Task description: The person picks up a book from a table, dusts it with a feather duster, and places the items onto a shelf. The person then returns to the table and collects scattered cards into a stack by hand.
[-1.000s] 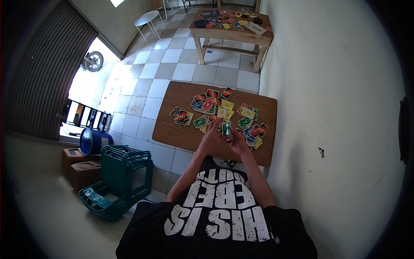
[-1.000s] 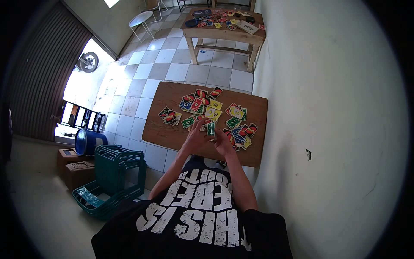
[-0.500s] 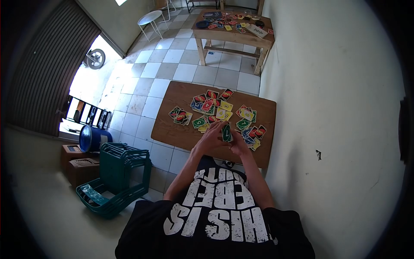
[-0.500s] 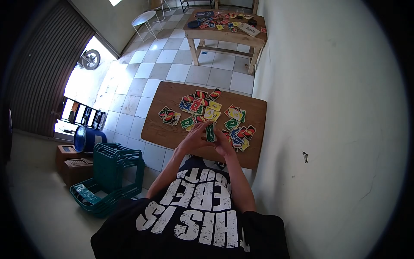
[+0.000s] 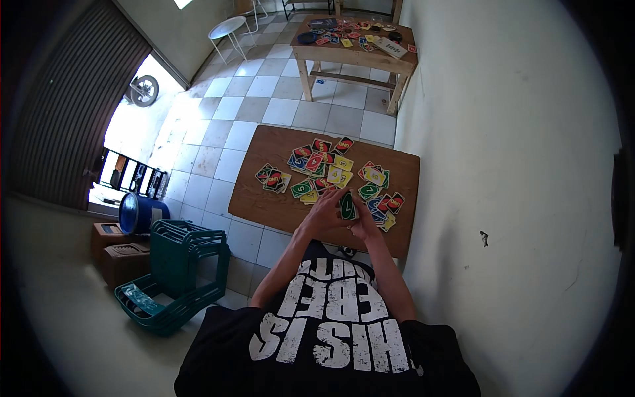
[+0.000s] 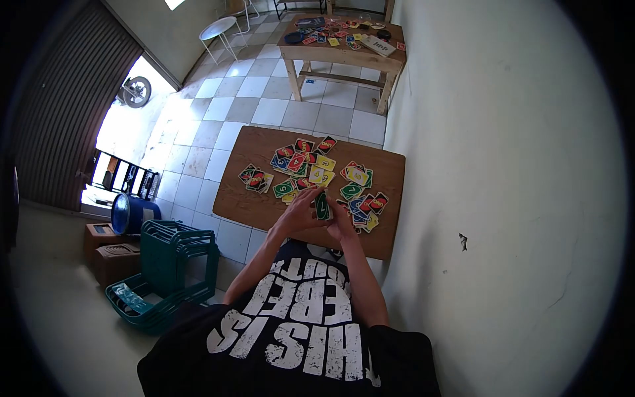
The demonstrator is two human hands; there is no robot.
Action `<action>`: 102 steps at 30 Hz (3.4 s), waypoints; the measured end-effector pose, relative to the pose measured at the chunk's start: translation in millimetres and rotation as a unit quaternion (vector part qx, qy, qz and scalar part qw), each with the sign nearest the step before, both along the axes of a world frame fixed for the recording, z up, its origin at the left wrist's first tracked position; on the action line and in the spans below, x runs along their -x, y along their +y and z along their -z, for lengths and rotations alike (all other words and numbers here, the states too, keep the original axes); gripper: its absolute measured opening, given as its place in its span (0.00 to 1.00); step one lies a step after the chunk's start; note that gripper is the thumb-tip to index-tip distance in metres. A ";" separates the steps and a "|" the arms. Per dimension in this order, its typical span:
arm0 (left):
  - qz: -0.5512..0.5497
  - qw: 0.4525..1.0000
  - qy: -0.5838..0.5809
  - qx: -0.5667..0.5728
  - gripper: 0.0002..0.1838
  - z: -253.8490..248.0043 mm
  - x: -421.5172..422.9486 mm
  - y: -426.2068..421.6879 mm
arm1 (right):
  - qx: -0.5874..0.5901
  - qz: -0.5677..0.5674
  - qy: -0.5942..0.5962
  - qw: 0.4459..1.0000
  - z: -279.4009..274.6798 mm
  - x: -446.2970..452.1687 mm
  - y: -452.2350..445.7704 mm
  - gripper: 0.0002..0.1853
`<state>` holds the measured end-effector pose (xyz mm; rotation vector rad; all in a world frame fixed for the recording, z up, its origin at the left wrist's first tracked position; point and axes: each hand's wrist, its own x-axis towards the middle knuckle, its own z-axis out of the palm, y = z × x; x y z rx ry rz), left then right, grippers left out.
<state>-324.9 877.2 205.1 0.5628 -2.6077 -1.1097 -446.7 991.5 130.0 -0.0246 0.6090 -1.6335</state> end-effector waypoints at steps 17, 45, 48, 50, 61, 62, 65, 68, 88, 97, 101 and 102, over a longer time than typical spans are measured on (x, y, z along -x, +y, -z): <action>-0.074 0.997 0.007 -0.036 0.52 13.9 -30.2 -14.1 | -0.025 -0.098 0.025 0.995 -2.9 -24.7 -41.3 0.17; -0.016 0.974 -0.194 -0.113 0.35 152.8 -66.1 -147.6 | -0.229 0.173 0.034 0.957 57.2 -69.0 -56.8 0.16; -0.060 0.962 -0.268 -0.009 0.31 171.9 -64.6 -167.8 | -0.253 0.231 0.007 0.939 46.7 -89.4 -47.3 0.16; -0.083 0.960 -0.258 0.072 0.29 180.9 -59.5 -174.6 | -0.259 0.255 -0.005 0.932 39.7 -102.6 -38.4 0.16; -0.043 0.950 -0.291 0.106 0.19 206.3 -34.4 -188.6 | -0.258 0.327 -0.025 0.909 41.6 -139.8 -13.8 0.17; -0.039 0.952 -0.288 0.099 0.17 204.3 -34.3 -190.6 | -0.258 0.330 -0.024 0.908 42.3 -138.0 -16.0 0.17; -0.065 0.943 -0.327 0.013 0.14 195.9 -34.6 -198.3 | -0.240 0.325 -0.012 0.915 42.2 -129.2 -25.7 0.17; -0.093 0.962 -0.256 -0.009 0.14 181.9 -44.1 -203.0 | -0.239 0.311 -0.017 0.920 40.8 -121.0 -41.1 0.17; -0.047 0.918 -0.160 -0.361 0.22 81.5 -28.3 -130.9 | -0.138 0.138 -0.006 0.981 56.5 -58.3 -68.5 0.14; -0.121 0.969 -0.087 -0.196 0.37 50.0 -0.4 -78.3 | -0.068 0.074 -0.010 0.995 24.5 -11.8 -52.7 0.16; -0.118 0.986 0.046 -0.110 0.45 33.6 0.2 -64.0 | -0.060 0.049 -0.023 0.997 6.8 -2.0 -52.4 0.19; -0.108 0.990 0.055 -0.068 0.47 28.5 -1.0 -61.3 | -0.058 0.041 -0.021 0.997 1.8 -0.9 -52.6 0.19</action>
